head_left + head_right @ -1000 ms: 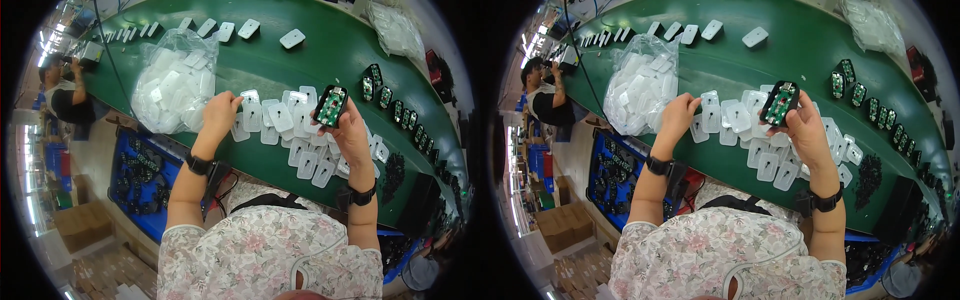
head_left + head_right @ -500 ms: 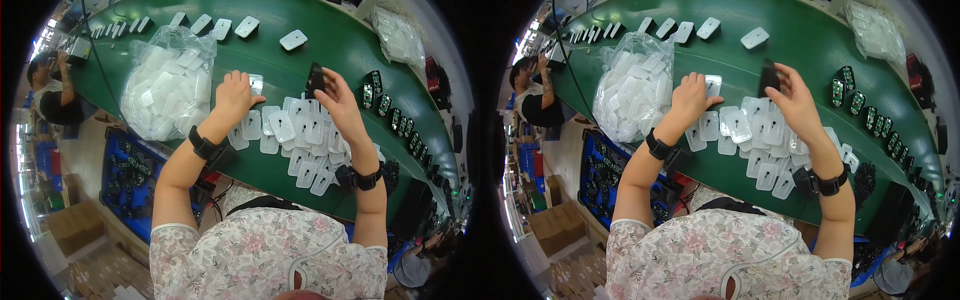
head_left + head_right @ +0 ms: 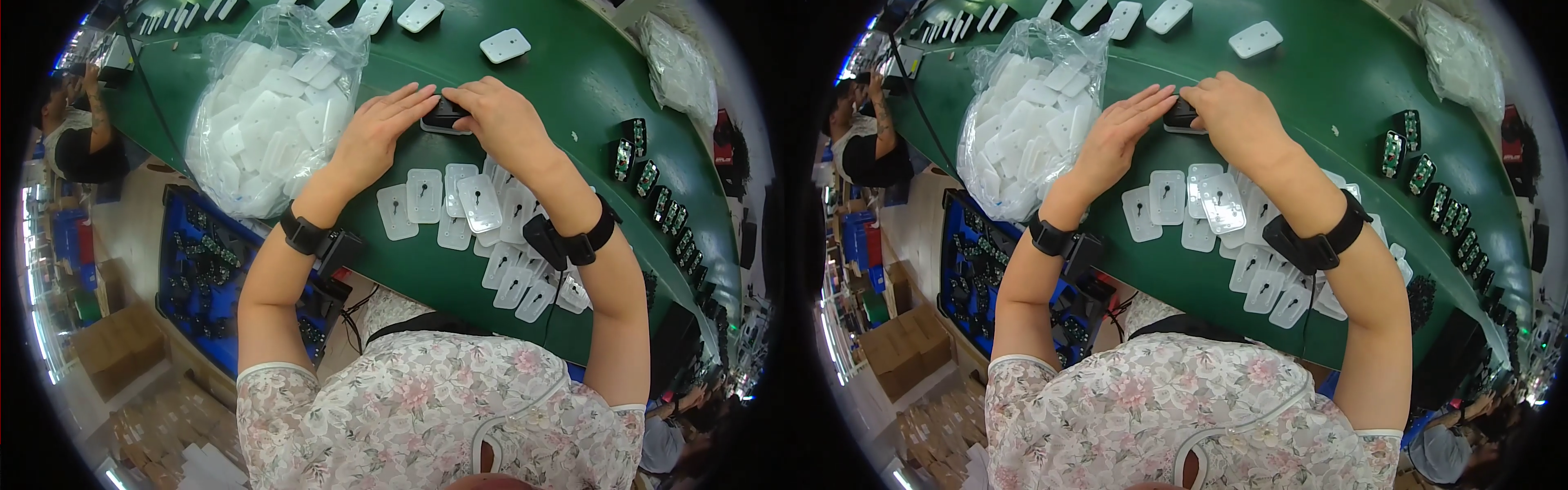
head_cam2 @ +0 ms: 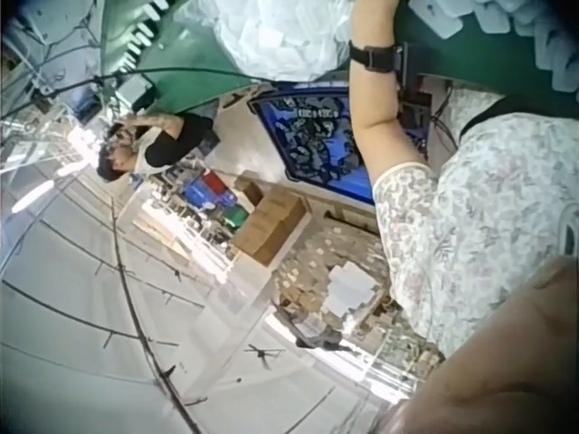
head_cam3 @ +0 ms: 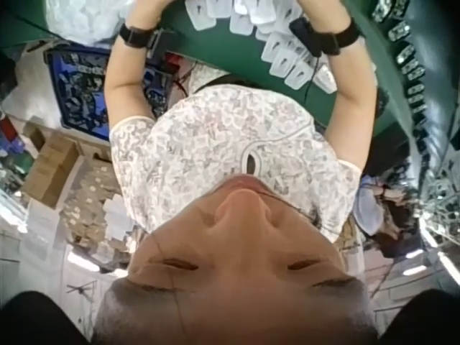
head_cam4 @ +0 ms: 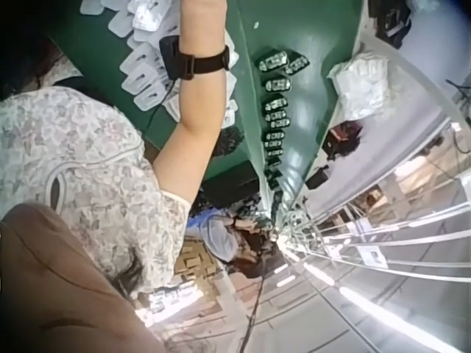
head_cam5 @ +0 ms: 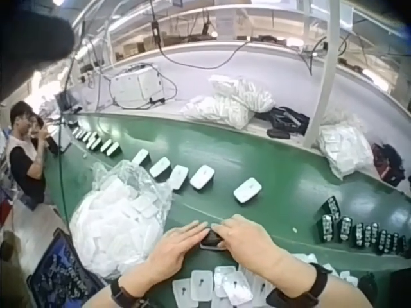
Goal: Assembling small plastic housings with internal components on a manufacturing assembly line.
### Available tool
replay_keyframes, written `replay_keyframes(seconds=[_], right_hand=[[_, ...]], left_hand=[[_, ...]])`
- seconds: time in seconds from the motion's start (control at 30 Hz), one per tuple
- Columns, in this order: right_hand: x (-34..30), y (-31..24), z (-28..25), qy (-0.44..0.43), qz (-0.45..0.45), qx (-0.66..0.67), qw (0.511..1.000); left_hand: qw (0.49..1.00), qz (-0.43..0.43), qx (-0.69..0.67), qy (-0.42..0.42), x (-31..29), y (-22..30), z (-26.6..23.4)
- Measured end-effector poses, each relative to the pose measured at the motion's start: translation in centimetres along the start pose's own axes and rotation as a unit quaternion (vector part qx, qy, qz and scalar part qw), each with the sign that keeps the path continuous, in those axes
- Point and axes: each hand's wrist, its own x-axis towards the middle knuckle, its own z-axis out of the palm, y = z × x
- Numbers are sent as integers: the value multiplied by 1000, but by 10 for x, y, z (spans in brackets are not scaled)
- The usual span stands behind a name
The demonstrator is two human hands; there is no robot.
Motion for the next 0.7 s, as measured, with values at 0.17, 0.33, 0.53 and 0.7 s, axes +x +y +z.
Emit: replay_keyframes(seconds=[0.17, 0.33, 0.53, 0.7], right_hand=[[5, 1, 4, -42, -4, -13, 999], [3, 1, 9, -35, -3, -18, 999], [-8, -8, 14, 12, -10, -47, 999], [-10, -8, 17, 31, -4, -44, 999]], left_hand=[[999, -7, 42, -15, -5, -1, 0], [997, -6, 70, -22, -5, 0, 4], [994, -6, 99, -39, -14, 5, 5], [992, -5, 112, -51, -13, 5, 4]])
